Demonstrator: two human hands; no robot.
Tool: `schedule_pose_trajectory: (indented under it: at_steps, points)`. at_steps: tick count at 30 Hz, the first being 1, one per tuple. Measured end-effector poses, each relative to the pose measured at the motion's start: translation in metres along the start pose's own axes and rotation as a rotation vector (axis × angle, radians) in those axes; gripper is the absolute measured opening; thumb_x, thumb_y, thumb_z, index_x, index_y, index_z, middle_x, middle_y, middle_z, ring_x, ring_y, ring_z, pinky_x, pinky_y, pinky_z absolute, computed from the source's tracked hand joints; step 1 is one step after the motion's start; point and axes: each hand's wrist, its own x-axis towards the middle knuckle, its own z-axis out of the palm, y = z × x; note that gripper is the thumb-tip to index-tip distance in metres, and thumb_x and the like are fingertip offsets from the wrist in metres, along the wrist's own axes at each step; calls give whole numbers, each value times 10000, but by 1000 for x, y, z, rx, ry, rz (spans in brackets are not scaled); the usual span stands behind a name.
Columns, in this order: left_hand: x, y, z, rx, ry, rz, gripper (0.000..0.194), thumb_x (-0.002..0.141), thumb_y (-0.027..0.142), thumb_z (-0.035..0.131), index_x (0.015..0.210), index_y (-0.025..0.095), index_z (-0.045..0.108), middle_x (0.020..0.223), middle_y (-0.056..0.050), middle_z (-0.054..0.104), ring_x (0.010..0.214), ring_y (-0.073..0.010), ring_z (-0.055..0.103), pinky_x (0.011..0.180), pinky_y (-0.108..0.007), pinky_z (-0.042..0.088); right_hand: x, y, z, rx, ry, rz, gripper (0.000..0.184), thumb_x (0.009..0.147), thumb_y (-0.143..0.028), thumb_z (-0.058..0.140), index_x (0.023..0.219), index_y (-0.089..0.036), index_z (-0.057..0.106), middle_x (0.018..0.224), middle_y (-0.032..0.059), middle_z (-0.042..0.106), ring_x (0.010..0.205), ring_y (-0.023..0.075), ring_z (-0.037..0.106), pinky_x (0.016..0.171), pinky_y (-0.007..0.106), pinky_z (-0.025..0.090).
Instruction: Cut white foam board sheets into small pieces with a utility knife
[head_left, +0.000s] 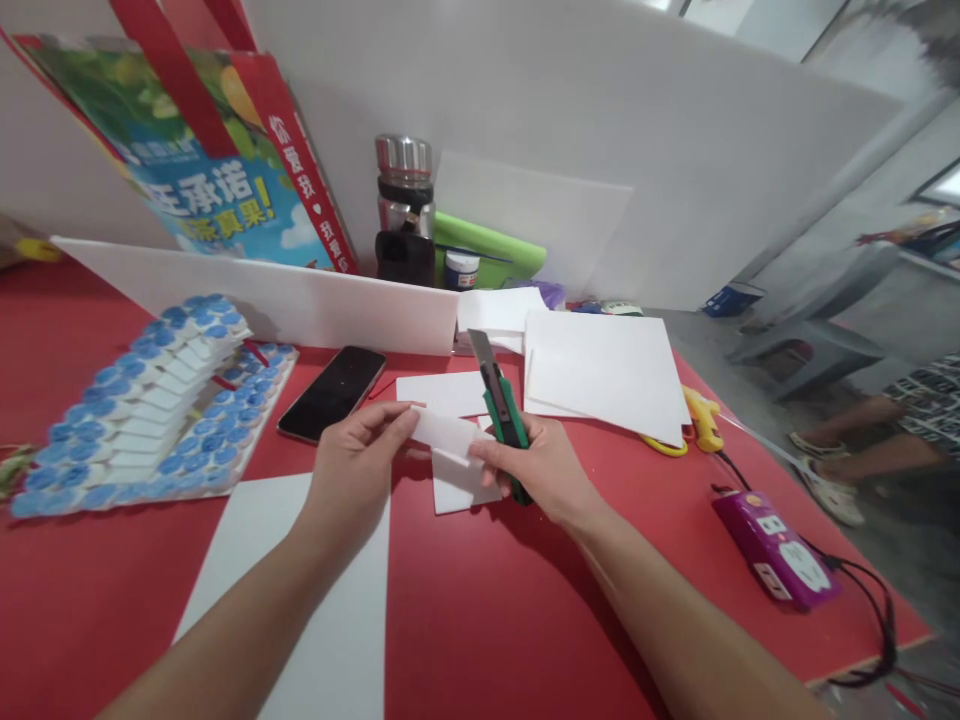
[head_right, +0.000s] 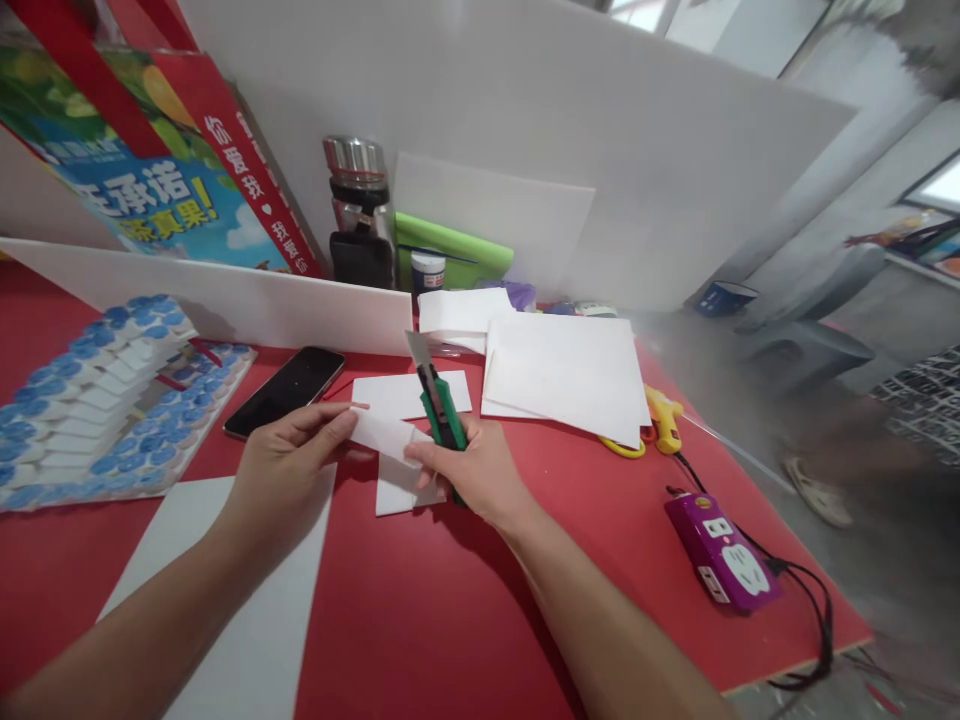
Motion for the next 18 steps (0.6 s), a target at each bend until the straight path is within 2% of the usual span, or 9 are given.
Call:
schedule_pose_trajectory:
  at_steps: [4, 6, 8, 12, 15, 18]
  points:
    - [13, -1, -12, -143, 115, -11, 307, 767, 402, 856, 947, 184, 735, 922, -42, 781, 728, -216, 774, 607, -297, 631, 8, 4, -16, 131, 106, -43, 385, 746, -466, 855, 802, -203, 580, 584, -11, 671, 439, 97, 500, 431, 228, 367]
    - [18, -1, -17, -141, 165, 2, 292, 784, 379, 844, 964, 175, 738, 936, -52, 785, 760, -222, 783, 606, -297, 641, 12, 4, -24, 219, 94, -64, 392, 746, -451, 864, 822, -209, 565, 551, -51, 598, 452, 91, 477, 435, 223, 358]
    - [19, -1, -17, -123, 166, -5, 290, 790, 355, 841, 988, 162, 754, 933, -60, 790, 771, -217, 787, 649, -303, 659, 13, 4, -29, 260, 33, -76, 383, 749, -420, 870, 875, -213, 574, 538, -83, 534, 460, 91, 461, 436, 221, 350]
    - [8, -2, -9, -135, -15, -79, 367, 775, 348, 864, 1077, 160, 776, 961, -66, 804, 806, -220, 794, 784, -344, 680, 10, 6, -25, 146, -59, -96, 355, 791, -411, 847, 970, -199, 626, 567, -82, 542, 478, 93, 467, 465, 234, 375]
    - [-2, -5, -2, -158, -137, -130, 417, 788, 396, 863, 1134, 184, 769, 1022, -74, 809, 864, -247, 802, 856, -400, 678, 8, 8, -18, 12, -15, -96, 340, 811, -442, 814, 963, -189, 644, 583, -69, 564, 492, 105, 492, 484, 249, 397]
    - [-5, -9, -1, -183, -206, -140, 424, 824, 417, 840, 1186, 212, 759, 1086, -77, 806, 918, -251, 803, 954, -429, 647, 8, 7, -15, -52, 34, -117, 336, 799, -447, 803, 946, -192, 642, 625, -61, 579, 513, 116, 524, 499, 260, 413]
